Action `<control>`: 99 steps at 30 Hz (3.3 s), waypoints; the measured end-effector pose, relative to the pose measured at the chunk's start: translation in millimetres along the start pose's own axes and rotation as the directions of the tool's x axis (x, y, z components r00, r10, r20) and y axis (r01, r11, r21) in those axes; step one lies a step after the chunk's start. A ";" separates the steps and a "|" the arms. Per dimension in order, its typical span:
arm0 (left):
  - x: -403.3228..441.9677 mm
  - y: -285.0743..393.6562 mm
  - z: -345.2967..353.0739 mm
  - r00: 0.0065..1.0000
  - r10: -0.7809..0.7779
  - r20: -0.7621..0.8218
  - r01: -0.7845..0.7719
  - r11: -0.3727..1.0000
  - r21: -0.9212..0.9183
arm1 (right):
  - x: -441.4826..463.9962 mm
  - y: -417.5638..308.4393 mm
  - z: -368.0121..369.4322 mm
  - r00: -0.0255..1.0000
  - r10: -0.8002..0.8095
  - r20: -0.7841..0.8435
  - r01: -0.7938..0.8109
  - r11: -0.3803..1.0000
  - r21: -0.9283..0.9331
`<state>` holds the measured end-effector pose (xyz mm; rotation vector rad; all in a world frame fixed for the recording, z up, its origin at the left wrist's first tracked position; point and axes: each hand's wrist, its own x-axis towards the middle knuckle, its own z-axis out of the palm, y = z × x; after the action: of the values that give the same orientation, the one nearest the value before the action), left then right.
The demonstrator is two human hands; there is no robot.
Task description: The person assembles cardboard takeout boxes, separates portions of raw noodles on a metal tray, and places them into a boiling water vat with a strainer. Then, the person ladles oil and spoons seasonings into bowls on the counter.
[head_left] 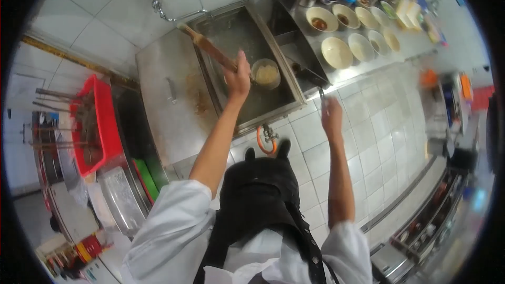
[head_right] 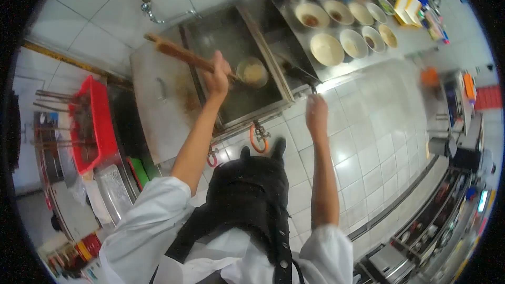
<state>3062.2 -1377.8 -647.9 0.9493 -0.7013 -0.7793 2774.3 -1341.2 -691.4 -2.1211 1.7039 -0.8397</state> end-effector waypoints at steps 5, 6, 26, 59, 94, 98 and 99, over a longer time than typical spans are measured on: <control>-44.2 4.6 2.1 0.990 -0.136 -0.037 0.139 0.912 0.385 | 139.6 65.3 107.9 0.796 0.036 0.605 0.354 0.783 -0.512; -56.0 19.2 8.0 0.986 -0.132 -0.101 0.162 0.899 0.406 | 151.8 65.4 114.3 0.742 0.036 0.670 0.420 0.754 -0.505; -265.2 61.3 -27.1 0.851 0.131 -0.508 0.347 0.586 0.732 | 144.9 -25.7 131.7 0.100 -0.432 0.896 0.869 0.477 0.133; -690.2 -116.0 -43.8 -0.236 -0.678 -0.696 0.570 0.484 -0.665 | 142.5 -73.6 109.6 -0.206 -0.742 0.637 0.954 -0.296 -0.037; -658.9 -126.2 -2.5 -0.218 -0.734 -0.643 0.591 0.426 -0.686 | 143.5 -83.2 71.5 -0.061 -0.401 0.914 0.948 -0.311 -0.073; -663.5 -130.3 -5.5 -0.208 -0.691 -0.693 0.570 0.490 -0.660 | 149.3 -68.5 70.0 -0.082 -0.475 0.876 0.975 -0.220 -0.028; -674.0 -125.8 5.5 -0.218 -0.702 -0.678 0.576 0.468 -0.670 | 155.9 -59.5 66.8 0.006 -0.520 0.854 0.998 0.054 0.026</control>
<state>2663.3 -869.7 -877.8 1.4657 1.1815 -0.9032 2881.5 -1484.0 -670.5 -3.3003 -0.1028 0.6450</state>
